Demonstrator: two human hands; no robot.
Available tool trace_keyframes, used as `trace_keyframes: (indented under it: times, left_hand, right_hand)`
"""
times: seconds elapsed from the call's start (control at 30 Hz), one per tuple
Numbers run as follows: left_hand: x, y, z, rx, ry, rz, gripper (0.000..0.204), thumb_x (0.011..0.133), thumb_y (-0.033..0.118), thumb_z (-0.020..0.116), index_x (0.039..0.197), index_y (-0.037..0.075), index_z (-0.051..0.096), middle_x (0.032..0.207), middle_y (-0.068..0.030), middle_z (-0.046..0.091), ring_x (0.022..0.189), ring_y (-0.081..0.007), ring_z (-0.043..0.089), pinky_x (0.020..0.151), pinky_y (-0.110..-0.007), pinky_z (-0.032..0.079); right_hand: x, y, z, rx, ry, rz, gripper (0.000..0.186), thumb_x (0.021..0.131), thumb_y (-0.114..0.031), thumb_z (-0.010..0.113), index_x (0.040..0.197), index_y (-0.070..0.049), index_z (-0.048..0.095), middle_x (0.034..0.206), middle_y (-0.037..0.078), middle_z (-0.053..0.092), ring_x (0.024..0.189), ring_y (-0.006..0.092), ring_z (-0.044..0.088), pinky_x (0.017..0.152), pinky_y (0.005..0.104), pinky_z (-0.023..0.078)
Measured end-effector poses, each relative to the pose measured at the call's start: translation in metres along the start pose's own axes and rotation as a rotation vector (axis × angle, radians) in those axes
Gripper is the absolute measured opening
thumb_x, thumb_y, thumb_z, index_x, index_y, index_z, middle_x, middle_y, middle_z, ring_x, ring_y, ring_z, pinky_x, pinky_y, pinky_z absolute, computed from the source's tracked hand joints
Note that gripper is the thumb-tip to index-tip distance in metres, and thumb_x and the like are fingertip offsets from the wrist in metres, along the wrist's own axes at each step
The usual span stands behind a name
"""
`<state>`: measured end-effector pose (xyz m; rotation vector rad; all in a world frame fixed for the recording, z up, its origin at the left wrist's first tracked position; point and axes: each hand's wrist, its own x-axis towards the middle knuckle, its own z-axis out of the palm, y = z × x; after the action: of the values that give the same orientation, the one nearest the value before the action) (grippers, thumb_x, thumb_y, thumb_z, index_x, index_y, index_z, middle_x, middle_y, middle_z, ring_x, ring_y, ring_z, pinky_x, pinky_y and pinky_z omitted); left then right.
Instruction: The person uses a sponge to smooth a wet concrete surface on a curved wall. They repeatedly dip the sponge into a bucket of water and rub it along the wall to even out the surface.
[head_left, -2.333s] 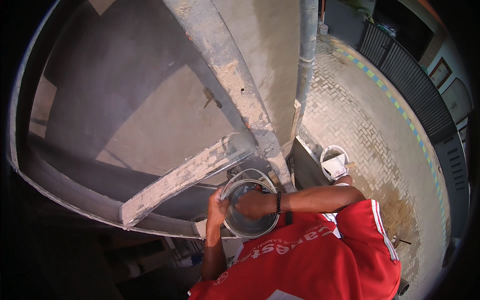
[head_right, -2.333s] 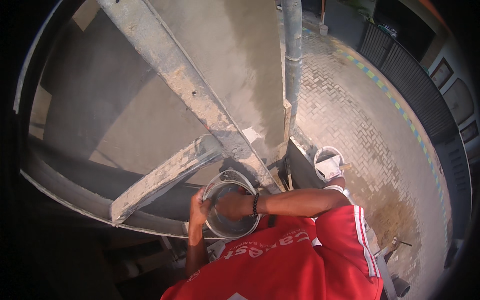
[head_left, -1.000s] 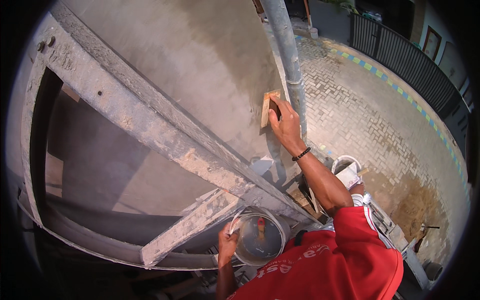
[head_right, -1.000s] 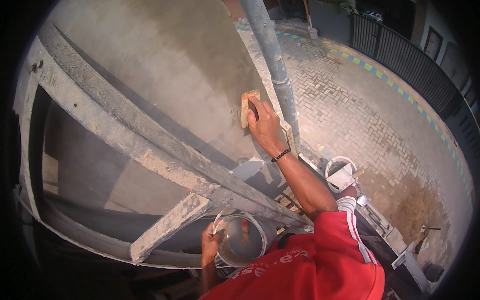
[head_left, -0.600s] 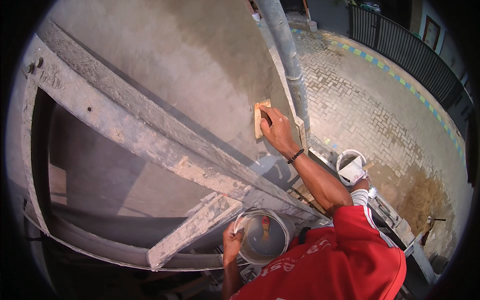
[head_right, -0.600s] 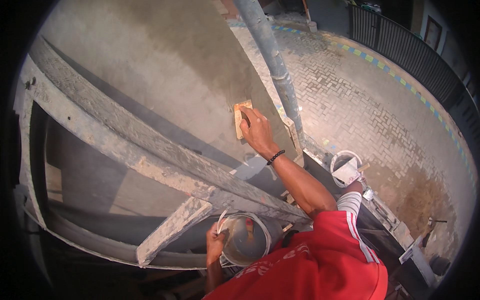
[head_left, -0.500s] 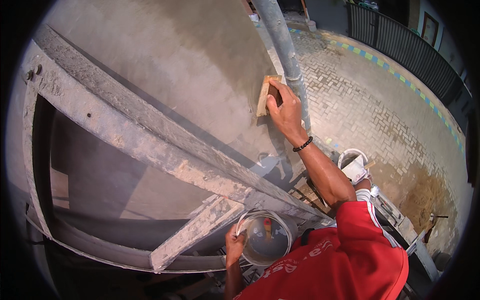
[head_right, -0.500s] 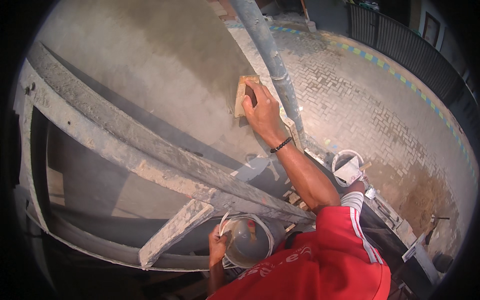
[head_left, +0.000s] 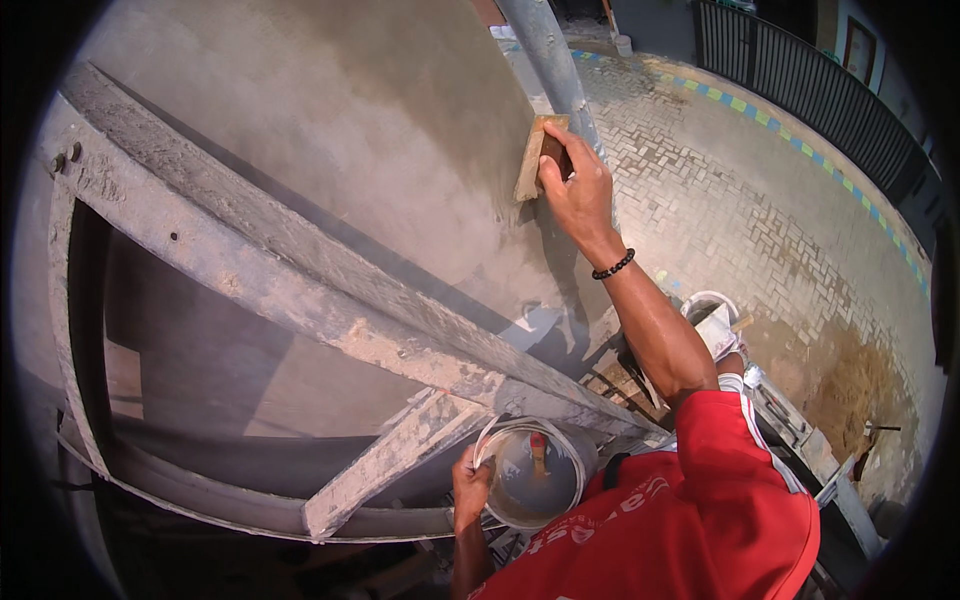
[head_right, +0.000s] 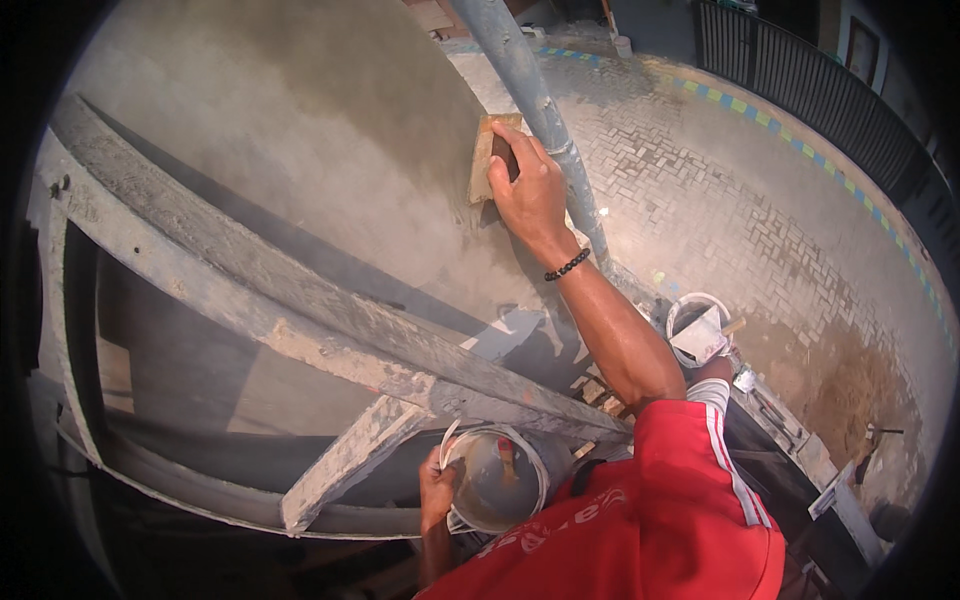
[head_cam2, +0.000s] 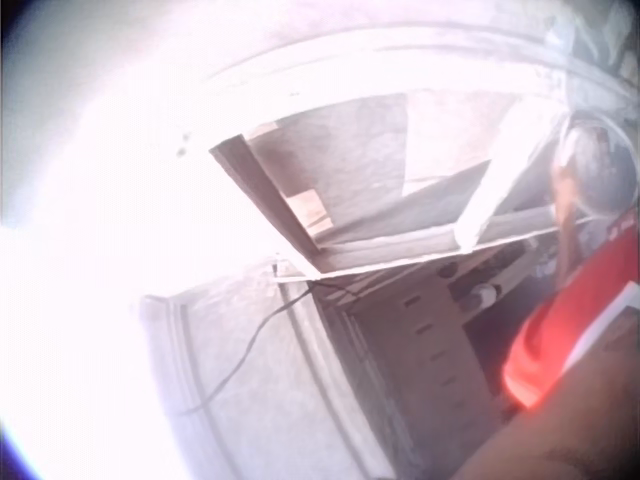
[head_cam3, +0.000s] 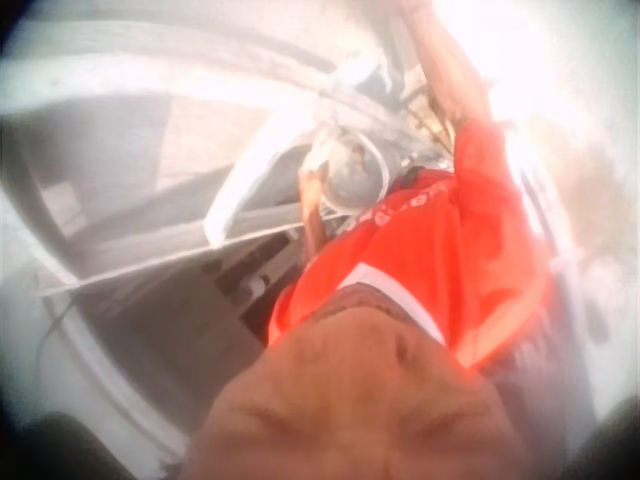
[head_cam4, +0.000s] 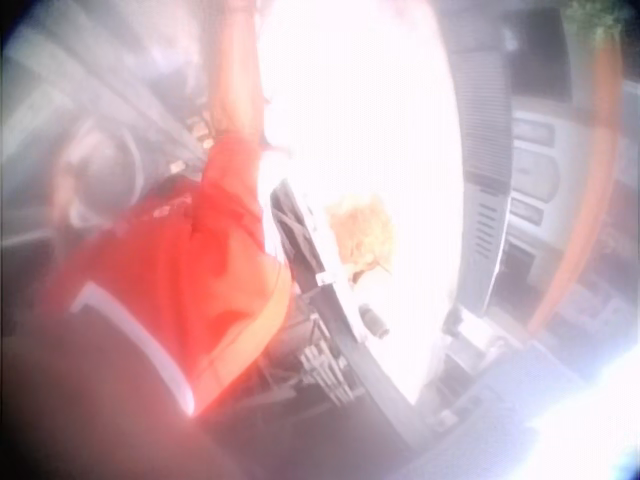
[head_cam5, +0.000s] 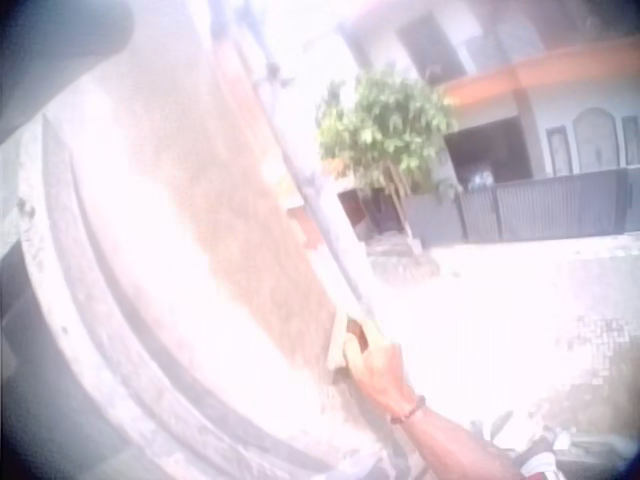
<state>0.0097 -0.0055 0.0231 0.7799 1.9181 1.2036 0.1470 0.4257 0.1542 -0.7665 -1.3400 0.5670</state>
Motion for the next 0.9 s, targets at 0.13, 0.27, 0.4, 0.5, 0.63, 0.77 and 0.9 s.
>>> trace_keyframes:
  times: [0.13,0.27,0.4,0.5,0.63,0.77,0.9]
  left_hand:
    - [0.002,0.002,0.001,-0.006,-0.014,-0.014,0.048,0.084,-0.010,0.046,0.128,0.000,0.061,0.108,-0.0036,0.068,0.099,-0.0111,0.059,0.090,-0.024,0.044]
    - [0.002,0.006,0.004,-0.015,-0.010,-0.052,0.048,0.084,-0.010,0.046,0.128,-0.001,0.061,0.108,-0.0035,0.068,0.099,-0.0111,0.059,0.090,-0.024,0.043]
    - [0.001,0.015,0.004,0.006,0.002,-0.045,0.047,0.084,-0.010,0.046,0.128,-0.001,0.061,0.108,-0.0029,0.067,0.099,-0.0107,0.058,0.091,-0.024,0.043]
    - [-0.004,0.008,0.002,-0.004,-0.005,-0.045,0.048,0.084,-0.010,0.045,0.128,-0.001,0.061,0.108,-0.0024,0.066,0.099,-0.0101,0.058,0.091,-0.024,0.043]
    - [0.002,0.009,0.004,-0.024,-0.016,-0.052,0.048,0.084,-0.010,0.045,0.128,-0.002,0.060,0.109,-0.0022,0.066,0.100,-0.0101,0.057,0.091,-0.024,0.043]
    - [0.004,0.013,0.005,-0.008,-0.022,-0.051,0.048,0.084,-0.010,0.044,0.129,-0.002,0.059,0.110,-0.0035,0.066,0.100,-0.0107,0.058,0.091,-0.025,0.043]
    - [0.006,0.013,0.003,0.019,-0.022,-0.050,0.049,0.084,-0.010,0.045,0.130,-0.003,0.058,0.111,-0.0057,0.067,0.100,-0.0116,0.059,0.092,-0.025,0.044]
  right_hand:
    - [0.033,-0.008,0.012,-0.075,0.014,-0.036,0.038,0.084,-0.004,0.059,0.122,-0.004,0.063,0.108,0.019,0.067,0.094,0.0348,0.067,0.082,0.0390,0.053]
    - [-0.069,0.046,0.017,-0.061,-0.188,0.089,0.038,0.083,-0.007,0.060,0.121,-0.005,0.064,0.104,0.019,0.066,0.093,0.0379,0.066,0.079,0.0425,0.053]
    - [-0.060,0.047,-0.001,-0.052,-0.151,0.082,0.038,0.083,-0.007,0.060,0.121,-0.008,0.065,0.102,0.019,0.066,0.090,0.0378,0.066,0.077,0.0436,0.053]
    - [0.016,0.006,-0.004,-0.061,-0.047,0.005,0.037,0.084,-0.007,0.060,0.121,-0.007,0.064,0.106,0.019,0.067,0.093,0.0369,0.066,0.080,0.0415,0.053]
    - [0.012,0.021,0.007,-0.077,-0.047,0.006,0.035,0.086,-0.007,0.060,0.121,-0.005,0.064,0.111,0.019,0.067,0.098,0.0364,0.066,0.085,0.0395,0.053]
    - [-0.067,0.070,-0.005,-0.128,-0.259,0.102,0.037,0.086,-0.007,0.061,0.122,-0.006,0.063,0.110,0.019,0.066,0.097,0.0362,0.066,0.084,0.0408,0.053]
    - [-0.015,0.045,-0.017,-0.060,-0.088,0.016,0.040,0.084,-0.007,0.061,0.124,-0.007,0.063,0.107,0.017,0.067,0.096,0.0342,0.066,0.082,0.0414,0.053]
